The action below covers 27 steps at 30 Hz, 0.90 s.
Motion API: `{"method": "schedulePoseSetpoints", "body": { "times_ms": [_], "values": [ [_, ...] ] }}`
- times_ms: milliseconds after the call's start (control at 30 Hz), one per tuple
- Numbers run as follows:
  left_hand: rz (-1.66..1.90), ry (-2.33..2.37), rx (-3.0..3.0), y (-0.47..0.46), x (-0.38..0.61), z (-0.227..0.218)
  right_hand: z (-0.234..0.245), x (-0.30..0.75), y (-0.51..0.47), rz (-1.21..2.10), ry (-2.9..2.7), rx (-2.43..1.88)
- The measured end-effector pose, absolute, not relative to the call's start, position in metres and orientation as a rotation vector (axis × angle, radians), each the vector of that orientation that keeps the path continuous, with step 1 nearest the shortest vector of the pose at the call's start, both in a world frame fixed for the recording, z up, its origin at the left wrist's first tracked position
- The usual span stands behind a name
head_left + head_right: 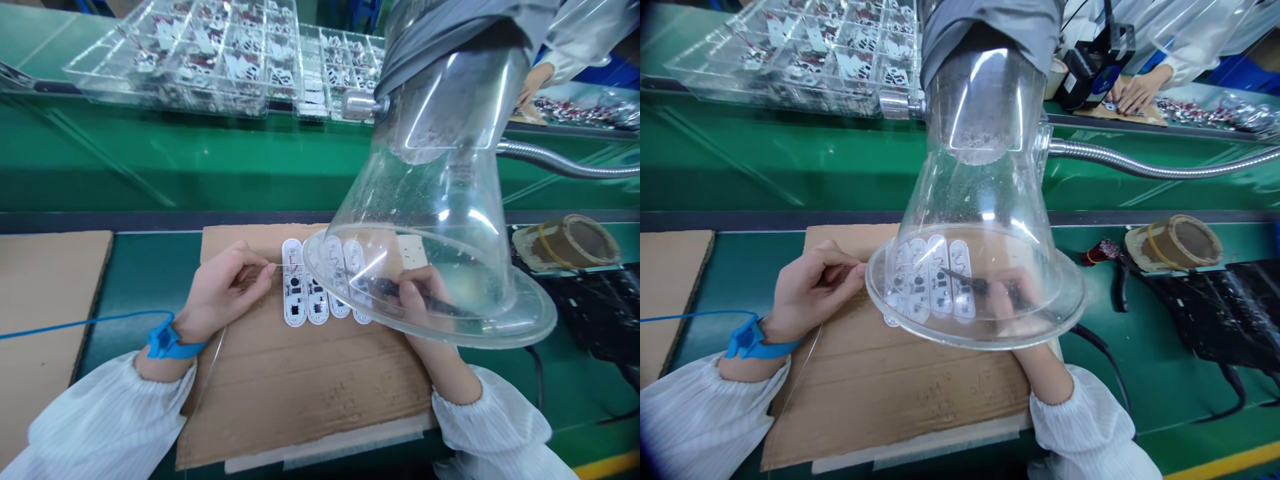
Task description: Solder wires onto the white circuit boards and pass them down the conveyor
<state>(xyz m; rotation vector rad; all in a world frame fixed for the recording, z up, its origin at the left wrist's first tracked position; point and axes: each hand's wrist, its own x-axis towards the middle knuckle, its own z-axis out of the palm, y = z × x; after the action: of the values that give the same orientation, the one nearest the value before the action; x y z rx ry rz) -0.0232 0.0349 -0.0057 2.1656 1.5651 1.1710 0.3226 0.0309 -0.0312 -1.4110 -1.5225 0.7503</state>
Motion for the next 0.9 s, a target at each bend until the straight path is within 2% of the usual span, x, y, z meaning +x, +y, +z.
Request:
{"method": "schedulePoseSetpoints", "body": {
  "times_ms": [433, 900],
  "values": [
    [1.199, 1.533, 2.192, 0.035, -0.024, -0.009, -0.022, 0.316, 0.032, 0.785, -1.451, -1.397],
    [1.223, 1.532, 2.202, 0.036, -0.022, -0.005, -0.039, 0.322, 0.035, 0.847, -1.351, -1.324]
  ]
}}
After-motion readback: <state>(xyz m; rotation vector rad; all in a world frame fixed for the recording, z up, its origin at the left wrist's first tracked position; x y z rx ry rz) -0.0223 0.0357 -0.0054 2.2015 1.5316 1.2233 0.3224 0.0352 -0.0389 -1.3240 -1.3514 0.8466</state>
